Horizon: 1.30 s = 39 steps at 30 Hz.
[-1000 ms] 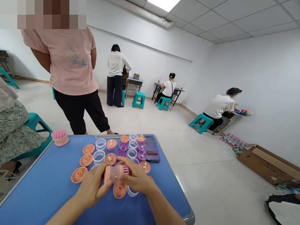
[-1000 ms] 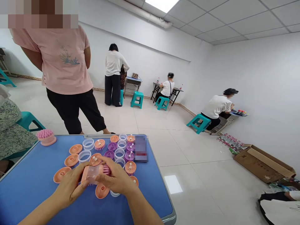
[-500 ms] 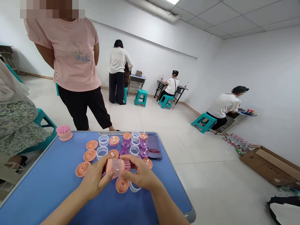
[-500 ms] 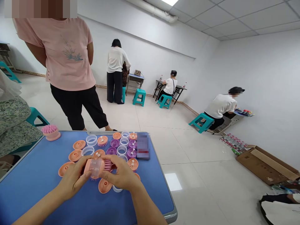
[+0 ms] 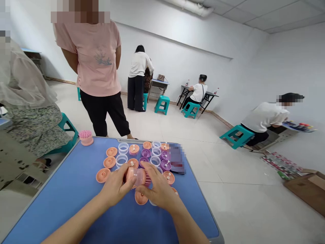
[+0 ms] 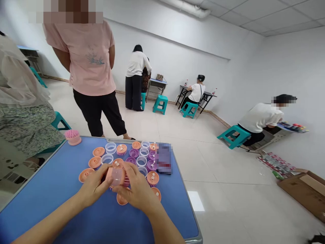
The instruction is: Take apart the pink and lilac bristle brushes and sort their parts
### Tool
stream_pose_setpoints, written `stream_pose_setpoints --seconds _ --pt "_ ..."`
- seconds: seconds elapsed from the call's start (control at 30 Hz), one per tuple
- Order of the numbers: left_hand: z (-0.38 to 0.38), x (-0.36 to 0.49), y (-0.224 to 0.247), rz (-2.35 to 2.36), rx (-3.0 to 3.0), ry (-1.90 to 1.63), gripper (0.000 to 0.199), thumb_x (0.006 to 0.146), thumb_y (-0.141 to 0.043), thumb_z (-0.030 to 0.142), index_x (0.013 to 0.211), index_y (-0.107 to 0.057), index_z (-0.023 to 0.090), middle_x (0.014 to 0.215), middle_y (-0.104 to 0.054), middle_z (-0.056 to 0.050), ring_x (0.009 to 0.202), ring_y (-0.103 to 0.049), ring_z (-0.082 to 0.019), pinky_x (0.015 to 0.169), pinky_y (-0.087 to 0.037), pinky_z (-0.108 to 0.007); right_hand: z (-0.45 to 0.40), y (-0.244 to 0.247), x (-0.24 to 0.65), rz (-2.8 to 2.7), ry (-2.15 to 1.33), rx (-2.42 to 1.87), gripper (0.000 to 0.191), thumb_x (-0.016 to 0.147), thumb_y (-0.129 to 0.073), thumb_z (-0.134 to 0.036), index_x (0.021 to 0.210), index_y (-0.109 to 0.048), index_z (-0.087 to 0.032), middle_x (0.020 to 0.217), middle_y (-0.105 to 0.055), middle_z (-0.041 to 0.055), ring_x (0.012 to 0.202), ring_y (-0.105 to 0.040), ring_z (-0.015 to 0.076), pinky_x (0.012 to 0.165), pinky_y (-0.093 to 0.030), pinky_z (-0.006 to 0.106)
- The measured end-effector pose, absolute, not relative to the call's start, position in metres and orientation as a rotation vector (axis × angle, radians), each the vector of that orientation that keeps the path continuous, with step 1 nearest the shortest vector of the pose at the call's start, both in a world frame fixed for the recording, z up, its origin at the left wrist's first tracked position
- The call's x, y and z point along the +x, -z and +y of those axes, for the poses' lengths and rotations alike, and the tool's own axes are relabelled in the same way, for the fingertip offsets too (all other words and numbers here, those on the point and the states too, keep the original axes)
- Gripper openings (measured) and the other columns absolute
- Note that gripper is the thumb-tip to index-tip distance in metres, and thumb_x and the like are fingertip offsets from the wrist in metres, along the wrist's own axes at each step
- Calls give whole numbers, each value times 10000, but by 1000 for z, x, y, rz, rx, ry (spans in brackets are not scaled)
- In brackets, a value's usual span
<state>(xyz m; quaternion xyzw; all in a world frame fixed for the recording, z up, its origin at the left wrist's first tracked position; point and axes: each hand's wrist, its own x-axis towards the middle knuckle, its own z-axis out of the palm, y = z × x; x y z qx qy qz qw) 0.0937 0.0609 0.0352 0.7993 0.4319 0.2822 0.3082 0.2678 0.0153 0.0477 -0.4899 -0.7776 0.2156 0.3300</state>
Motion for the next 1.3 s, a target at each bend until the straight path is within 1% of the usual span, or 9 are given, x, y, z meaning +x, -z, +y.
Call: stream_pose_setpoints --seconds 0.1,0.17,0.33,0.43,0.57,0.73,0.9,1.13,1.3 --pt "59 95 -37 1150 2085 -717 357 814 -324 487 908 -473 176 662 -548 7 558 -501 -159 532 -353 -257 16 -49 269 -2054 -578 -1260 488 818 -529 -361 1270 -376 -261 1149 -540 53 1053 -517 195 859 -471 336" --pt "59 95 -38 1148 2036 -728 353 818 -320 493 889 -470 180 669 -538 9 565 -491 -157 535 -352 -258 16 -49 270 -2056 -518 -1245 501 789 -574 -328 1254 -398 -264 1132 -532 55 1037 -519 197 856 -475 336" --pt "67 88 -44 1233 1752 -912 429 826 -228 544 646 -411 201 582 -431 27 548 -428 -148 511 -331 -255 19 -47 276 -1980 -258 -1212 524 742 -609 -197 1236 -440 -248 1097 -487 82 1026 -514 205 859 -473 342" --pt "71 84 -46 1239 1545 -927 461 805 -221 590 626 -400 204 521 -357 44 482 -348 -130 460 -288 -243 22 -50 283 -1830 -185 -1194 462 701 -664 -240 1137 -513 -237 1063 -509 75 993 -533 205 839 -478 333" --pt "73 84 -44 1144 1440 -931 463 799 -229 598 566 -318 208 470 -278 60 442 -239 -106 438 -217 -237 23 -53 294 -1611 -216 -1192 390 691 -679 -295 1050 -537 -231 1012 -563 64 961 -550 205 834 -468 351" --pt "72 85 -44 975 1315 -967 389 796 -360 557 674 -409 190 587 -371 50 509 -316 -98 489 -278 -225 6 -47 304 -1394 -376 -1176 357 707 -656 -269 1038 -529 -224 1020 -589 62 947 -574 198 814 -481 340" --pt "67 86 -50 943 1252 -957 352 760 -467 541 726 -455 191 617 -378 60 528 -343 -83 505 -313 -206 -47 -21 311 -1308 -440 -1302 440 701 -656 -259 1106 -494 -207 1063 -578 89 972 -577 222 800 -501 348" --pt "62 92 -54 984 1265 -926 411 686 -538 556 894 -484 206 603 -429 58 525 -412 -102 496 -352 -217 -107 37 313 -1331 -142 -1592 382 726 -630 -326 1069 -539 -186 999 -608 98 913 -587 234 769 -506 368" --pt "58 93 -57 983 1311 -869 449 649 -580 527 948 -468 212 697 -501 24 631 -493 -141 574 -409 -256 -106 52 310 -1376 -29 -1695 393 735 -624 -338 1088 -540 -185 982 -620 99 903 -584 228 759 -501 365"
